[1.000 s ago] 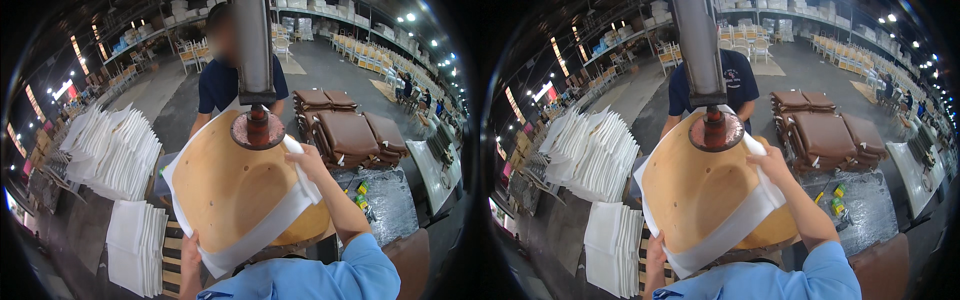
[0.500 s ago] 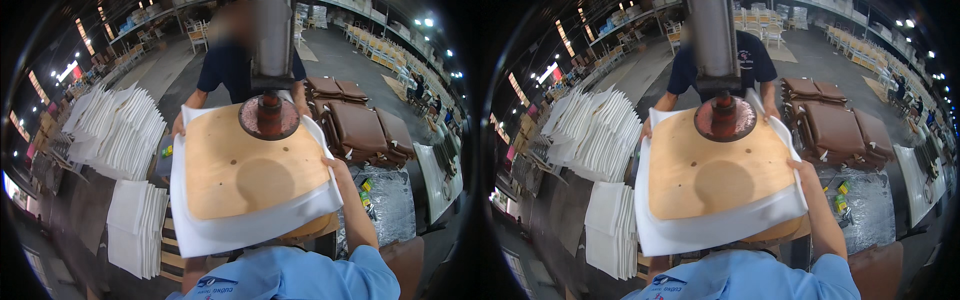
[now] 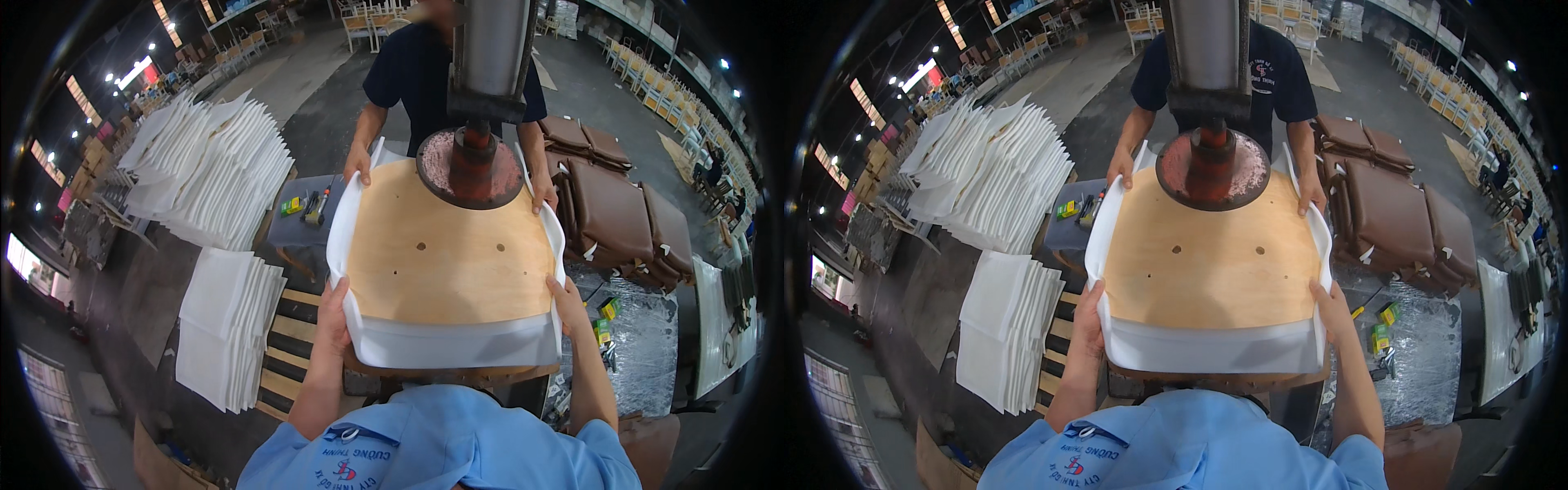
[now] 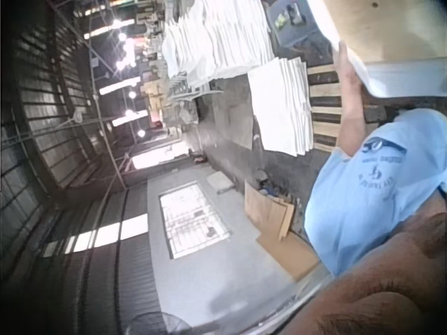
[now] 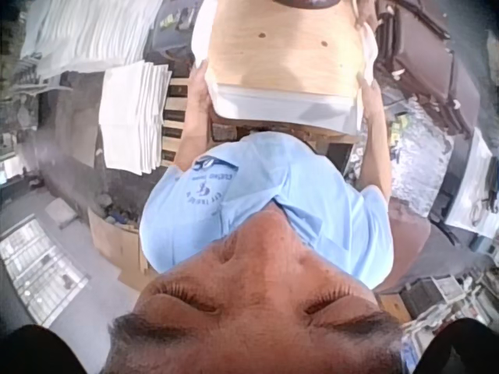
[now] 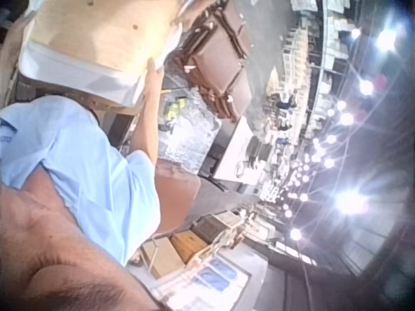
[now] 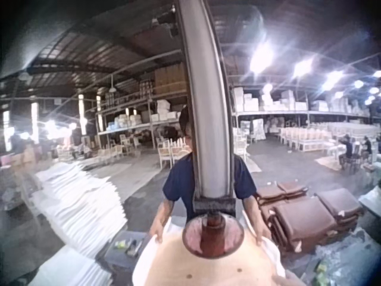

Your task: The person covers a chair seat base with a white fabric layer, aligns it over a central spindle, and uses a pneumatic staple gun to secure the fabric to the underside. A coworker assists by holding the seat and applying staples at other edges. The process is repeated for a second seat.

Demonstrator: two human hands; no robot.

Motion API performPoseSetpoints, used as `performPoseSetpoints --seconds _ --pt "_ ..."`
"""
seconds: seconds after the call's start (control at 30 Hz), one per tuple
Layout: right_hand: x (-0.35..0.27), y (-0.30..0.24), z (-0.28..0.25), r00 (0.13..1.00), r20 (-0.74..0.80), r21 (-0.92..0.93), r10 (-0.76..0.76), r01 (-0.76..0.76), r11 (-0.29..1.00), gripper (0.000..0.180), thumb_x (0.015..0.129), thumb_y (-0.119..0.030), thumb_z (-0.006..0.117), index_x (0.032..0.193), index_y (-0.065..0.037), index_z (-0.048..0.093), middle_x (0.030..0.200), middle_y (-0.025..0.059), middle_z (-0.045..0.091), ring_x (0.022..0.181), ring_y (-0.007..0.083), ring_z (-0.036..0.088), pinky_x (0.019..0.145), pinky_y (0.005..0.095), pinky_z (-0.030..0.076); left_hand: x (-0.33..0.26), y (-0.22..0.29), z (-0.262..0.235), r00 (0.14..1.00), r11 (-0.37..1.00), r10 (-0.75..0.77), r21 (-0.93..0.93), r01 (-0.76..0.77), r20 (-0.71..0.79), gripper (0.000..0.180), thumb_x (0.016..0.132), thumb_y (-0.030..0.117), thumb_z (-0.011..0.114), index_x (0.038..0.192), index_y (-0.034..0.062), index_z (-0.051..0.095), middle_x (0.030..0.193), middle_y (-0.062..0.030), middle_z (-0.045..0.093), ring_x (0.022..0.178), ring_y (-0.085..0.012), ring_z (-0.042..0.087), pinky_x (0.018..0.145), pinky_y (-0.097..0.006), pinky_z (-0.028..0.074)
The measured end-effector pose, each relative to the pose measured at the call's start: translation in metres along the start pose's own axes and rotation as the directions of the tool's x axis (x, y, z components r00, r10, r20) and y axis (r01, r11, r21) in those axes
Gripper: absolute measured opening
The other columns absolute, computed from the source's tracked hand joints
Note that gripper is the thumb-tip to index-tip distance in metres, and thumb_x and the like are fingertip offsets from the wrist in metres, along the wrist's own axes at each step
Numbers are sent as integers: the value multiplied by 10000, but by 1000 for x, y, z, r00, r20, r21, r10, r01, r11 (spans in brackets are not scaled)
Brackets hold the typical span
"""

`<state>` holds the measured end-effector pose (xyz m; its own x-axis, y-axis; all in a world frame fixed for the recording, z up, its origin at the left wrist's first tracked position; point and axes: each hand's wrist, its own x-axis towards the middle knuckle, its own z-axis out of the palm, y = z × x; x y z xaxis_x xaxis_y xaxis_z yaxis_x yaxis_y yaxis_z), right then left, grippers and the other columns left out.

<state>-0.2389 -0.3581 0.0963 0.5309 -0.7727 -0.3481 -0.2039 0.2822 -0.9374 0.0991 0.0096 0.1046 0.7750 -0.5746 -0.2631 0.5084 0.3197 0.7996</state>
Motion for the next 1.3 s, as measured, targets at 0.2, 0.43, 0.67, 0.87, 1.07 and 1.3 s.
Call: performPoseSetpoints --seconds 0.2,0.43,0.67,0.87,1.07,1.3 --pt "2 15 -8 999 -49 -222 21 -31 974 548 1106 -358 684 1472 24 538 1303 135 702 1158 192 670 986 373 553 -6 -40 -6 980 991 31 137 -4 -199 473 1157 195 555 1590 14 495 1381 -157 688 1225 -264 694 1041 -418 580" --pt "-2 35 -5 998 -6 -153 68 -68 986 565 1114 -344 669 1536 -7 504 1363 142 684 1207 220 651 1049 383 524 -6 -77 -28 970 960 49 278 19 -237 444 1161 115 506 1596 30 524 1421 -125 673 1235 -209 652 1070 -365 519" --pt "1 48 -2 998 -37 -195 51 -57 979 573 1105 -335 674 1532 10 512 1353 141 685 1212 219 640 1057 389 514 -7 -96 -49 956 852 166 523 -17 -240 452 1136 122 532 1578 33 567 1383 -127 706 1207 -181 649 1055 -327 504" --pt "-1 56 5 992 -116 -316 40 -75 946 658 1072 -405 713 1534 25 526 1310 184 721 1186 261 683 1041 403 524 -23 -89 -61 954 847 151 532 11 -259 497 1121 146 587 1603 28 558 1321 -157 740 1149 -206 688 1027 -335 527" --pt "-7 45 12 975 -219 -643 50 -182 744 757 1059 -484 690 1536 69 487 1390 331 685 1323 435 670 1117 470 507 -21 -89 -51 950 662 179 746 77 -256 482 1127 121 569 1588 -20 547 1350 -180 731 1163 -234 683 1039 -357 519" --pt "-23 46 33 957 -289 -870 0 -263 417 883 1085 -567 596 1646 69 350 1420 372 619 1220 501 700 1033 546 567 -25 -78 -42 953 214 300 977 -28 -38 481 1106 136 532 1577 47 563 1222 -306 754 1122 -483 733 941 -497 562"
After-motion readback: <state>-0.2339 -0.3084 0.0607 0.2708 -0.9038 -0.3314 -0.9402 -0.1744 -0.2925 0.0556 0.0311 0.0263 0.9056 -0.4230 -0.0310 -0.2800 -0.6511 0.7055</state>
